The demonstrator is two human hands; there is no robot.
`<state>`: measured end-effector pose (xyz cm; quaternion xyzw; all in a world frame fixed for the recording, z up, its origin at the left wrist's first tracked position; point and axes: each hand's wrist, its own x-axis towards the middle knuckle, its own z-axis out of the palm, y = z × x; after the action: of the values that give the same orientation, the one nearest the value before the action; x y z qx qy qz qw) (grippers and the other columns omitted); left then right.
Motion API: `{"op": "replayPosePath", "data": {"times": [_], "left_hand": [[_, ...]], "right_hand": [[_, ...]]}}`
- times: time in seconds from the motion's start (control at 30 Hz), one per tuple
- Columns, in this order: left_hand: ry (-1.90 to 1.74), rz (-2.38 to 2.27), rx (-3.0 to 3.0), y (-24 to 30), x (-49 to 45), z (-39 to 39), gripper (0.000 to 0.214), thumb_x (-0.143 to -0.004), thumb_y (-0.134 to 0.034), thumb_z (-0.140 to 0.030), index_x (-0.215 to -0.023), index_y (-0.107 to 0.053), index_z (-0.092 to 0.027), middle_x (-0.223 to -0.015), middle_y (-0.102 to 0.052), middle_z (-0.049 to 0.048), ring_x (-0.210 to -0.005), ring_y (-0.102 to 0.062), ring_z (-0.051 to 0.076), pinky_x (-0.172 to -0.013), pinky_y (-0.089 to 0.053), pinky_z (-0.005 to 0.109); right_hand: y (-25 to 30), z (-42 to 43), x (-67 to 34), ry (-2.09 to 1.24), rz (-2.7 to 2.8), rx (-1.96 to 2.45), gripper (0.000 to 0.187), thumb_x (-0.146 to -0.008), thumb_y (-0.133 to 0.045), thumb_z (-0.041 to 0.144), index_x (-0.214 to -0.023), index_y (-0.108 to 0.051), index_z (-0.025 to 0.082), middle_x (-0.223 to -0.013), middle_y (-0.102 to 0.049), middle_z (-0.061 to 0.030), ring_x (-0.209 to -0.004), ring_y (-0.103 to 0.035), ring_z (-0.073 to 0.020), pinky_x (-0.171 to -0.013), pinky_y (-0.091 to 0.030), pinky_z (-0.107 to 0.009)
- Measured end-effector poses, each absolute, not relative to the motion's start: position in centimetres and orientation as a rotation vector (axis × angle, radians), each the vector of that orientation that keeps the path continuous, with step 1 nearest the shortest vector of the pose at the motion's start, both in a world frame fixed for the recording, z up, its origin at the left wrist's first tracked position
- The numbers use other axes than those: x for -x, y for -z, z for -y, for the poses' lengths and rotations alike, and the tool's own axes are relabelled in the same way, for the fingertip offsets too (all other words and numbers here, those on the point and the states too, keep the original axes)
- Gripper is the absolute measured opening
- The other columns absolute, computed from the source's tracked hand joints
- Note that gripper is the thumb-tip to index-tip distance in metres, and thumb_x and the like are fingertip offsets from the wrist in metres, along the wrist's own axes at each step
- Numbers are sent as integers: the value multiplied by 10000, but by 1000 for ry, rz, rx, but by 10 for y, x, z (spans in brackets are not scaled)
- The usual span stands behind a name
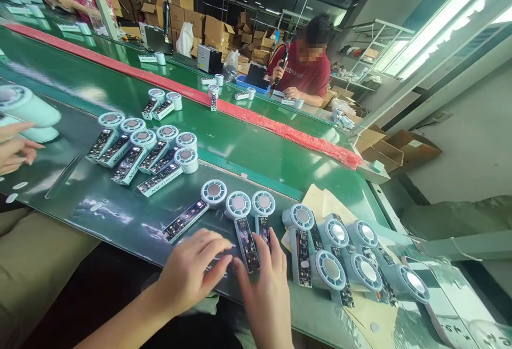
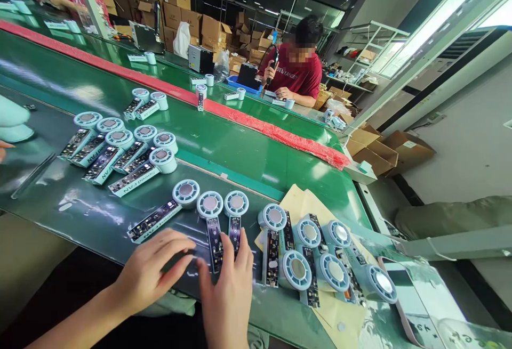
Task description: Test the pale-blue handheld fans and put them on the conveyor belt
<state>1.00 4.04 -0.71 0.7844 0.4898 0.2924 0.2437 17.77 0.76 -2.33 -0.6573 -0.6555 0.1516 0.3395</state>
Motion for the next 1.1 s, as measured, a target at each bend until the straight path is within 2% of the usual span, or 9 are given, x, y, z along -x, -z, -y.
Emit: {"op": "replayPosePath", "data": {"times": [0.13,0.23,0.4,0.67,0.77,0.83,0.9,1.0,1.1], "left_hand": [[-1240,-1665,-2259,11,24,-35,389,-790,-602,-224,-1140,-437,-260,-1099,-485,90,-1081,-460,262,-970,-328,415],[-813,-1855,-2076,11,45,-44,536,-823,-550,-421,-1275,-325,-241,-1205,-457,111,-1092,-467,281,-887,-406,406],[-329,-1791,-1981,8,57,-59,527,-850,-404,-534,-1263,-435,-208,-1289,-475,102,-1202,-420,311,-892,-429,425],[-247,-1721,-1919,-1,58,-76,393,-811,-432,-370,-1149,-521,-191,-1253,-512,148,-1170,-458,366,-819,-459,435],[-330,-1676,-1702,2,63,-80,338,-783,-465,-335,-1106,-486,-234,-1133,-569,108,-1018,-556,310,-722,-467,343],[-407,-1587,-1489,3,64,-81,317,-765,-494,-314,-1076,-459,-258,-965,-600,60,-756,-596,228,-597,-435,272],[-463,-1421,-1250,0,59,-83,354,-761,-521,-336,-1099,-425,-287,-804,-558,-1,-519,-469,126,-481,-340,214],[-554,-1117,-981,-11,41,-93,571,-742,-590,-432,-1239,-324,-341,-721,-427,-48,-507,-299,73,-475,-236,189],[-655,-923,-883,-20,13,-119,629,-797,-516,-530,-1326,-250,-316,-783,-401,-24,-579,-325,83,-536,-261,216]], "right_hand": [[23,-10,-168,-299,1836,1840,426,-922,-363,398,-1268,-448,163,-1413,-229,-191,-1162,-368,-424,-731,-457,-563],[21,-18,-171,-319,1818,1901,425,-892,-337,397,-1230,-470,176,-1384,-284,-193,-1092,-435,-449,-608,-477,-529],[9,-32,-194,-697,1549,1783,336,-817,-504,412,-1110,-451,256,-1101,-547,-89,-981,-525,-343,-759,-436,-458],[-25,-36,-215,-1363,877,1335,493,-736,-719,459,-1023,-366,271,-1005,-617,-55,-889,-573,-244,-733,-442,-329],[-48,-58,-230,-1328,798,1308,537,-706,-757,429,-1060,-380,284,-1019,-627,-63,-877,-595,-258,-741,-459,-343],[-61,-89,-248,-1247,867,1353,557,-694,-763,429,-1085,-395,281,-955,-640,-54,-823,-612,-255,-691,-471,-322],[-68,-133,-270,-1103,971,1433,599,-646,-769,454,-1075,-399,258,-902,-638,-46,-767,-618,-249,-666,-486,-323],[-66,-212,-302,-858,1027,1685,505,-739,-680,356,-1122,-385,210,-856,-616,-37,-666,-610,-211,-556,-487,-282],[-49,-290,-326,-616,1056,1904,368,-892,-592,245,-1201,-416,152,-898,-577,-40,-664,-585,-162,-571,-501,-270]]}}
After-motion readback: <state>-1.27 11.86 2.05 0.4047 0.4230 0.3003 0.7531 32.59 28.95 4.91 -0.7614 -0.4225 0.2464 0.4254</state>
